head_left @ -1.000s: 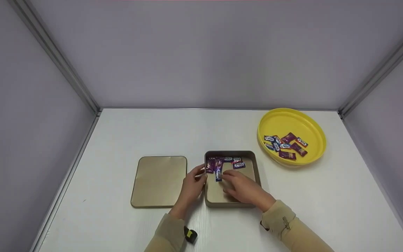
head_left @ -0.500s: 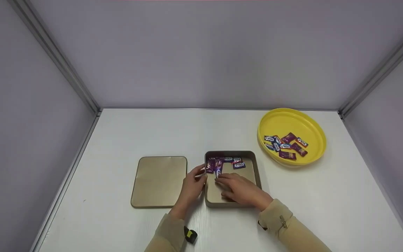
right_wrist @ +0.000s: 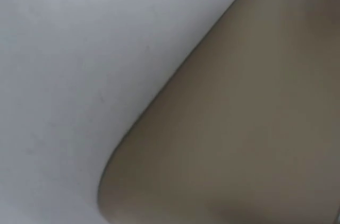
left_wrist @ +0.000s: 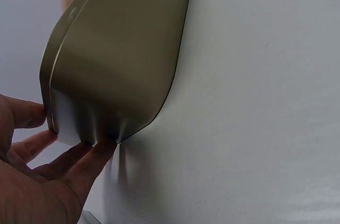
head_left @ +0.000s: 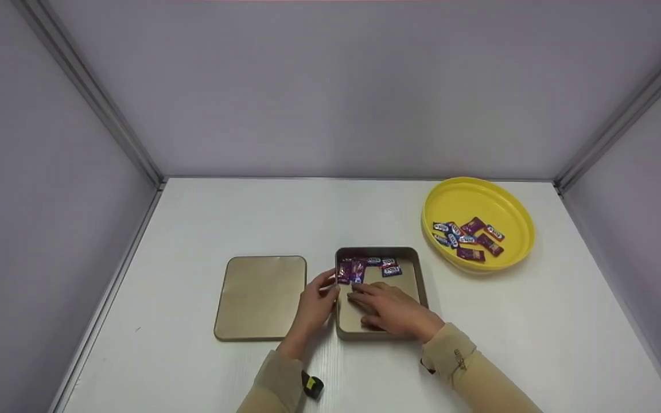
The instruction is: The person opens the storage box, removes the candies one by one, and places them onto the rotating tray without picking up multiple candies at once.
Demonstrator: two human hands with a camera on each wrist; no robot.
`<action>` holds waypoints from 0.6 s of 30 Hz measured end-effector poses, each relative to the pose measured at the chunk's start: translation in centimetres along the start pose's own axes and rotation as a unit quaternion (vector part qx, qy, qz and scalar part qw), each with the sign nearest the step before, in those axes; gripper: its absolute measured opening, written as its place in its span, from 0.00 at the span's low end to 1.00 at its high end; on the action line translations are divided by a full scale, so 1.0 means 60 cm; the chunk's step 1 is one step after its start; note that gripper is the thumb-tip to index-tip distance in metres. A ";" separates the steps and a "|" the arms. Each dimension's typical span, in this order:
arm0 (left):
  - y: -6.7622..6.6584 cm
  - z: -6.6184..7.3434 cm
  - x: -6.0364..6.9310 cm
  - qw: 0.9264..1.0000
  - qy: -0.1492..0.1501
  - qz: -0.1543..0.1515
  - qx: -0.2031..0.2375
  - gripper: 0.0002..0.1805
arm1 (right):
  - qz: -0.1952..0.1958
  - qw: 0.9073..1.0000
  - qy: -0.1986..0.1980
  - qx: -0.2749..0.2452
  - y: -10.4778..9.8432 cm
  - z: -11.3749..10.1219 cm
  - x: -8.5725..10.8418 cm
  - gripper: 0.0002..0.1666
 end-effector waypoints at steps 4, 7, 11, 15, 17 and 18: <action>-0.002 0.002 -0.001 1.000 0.002 0.005 0.000 0.23 | 0.005 1.000 -0.002 0.000 -0.003 0.004 0.001 0.31; -0.002 0.002 -0.001 1.000 0.000 0.007 0.006 0.23 | 0.014 1.000 0.006 -0.010 -0.006 0.011 0.004 0.30; -0.002 0.000 -0.001 1.000 -0.002 0.010 0.004 0.23 | 0.015 0.999 0.028 -0.031 -0.007 0.025 0.010 0.27; -0.002 -0.001 0.000 1.000 -0.011 0.011 -0.002 0.23 | 0.017 0.998 0.042 -0.043 -0.007 0.038 0.016 0.25; -0.001 -0.001 0.000 1.000 -0.015 0.010 0.000 0.23 | 0.030 0.998 0.042 -0.038 -0.009 0.042 0.017 0.23; -0.001 -0.001 0.001 1.000 -0.017 0.009 0.001 0.23 | 0.039 0.998 0.041 -0.036 -0.011 0.043 0.018 0.22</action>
Point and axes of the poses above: each hand's wrist, its own x-axis away from the middle knuckle, its own y-axis out of the palm, z = x × y, the point moved 9 cm from there along -x, towards the middle knuckle, and after that the axes turned 8 degrees about x, right-handed, at the moved point
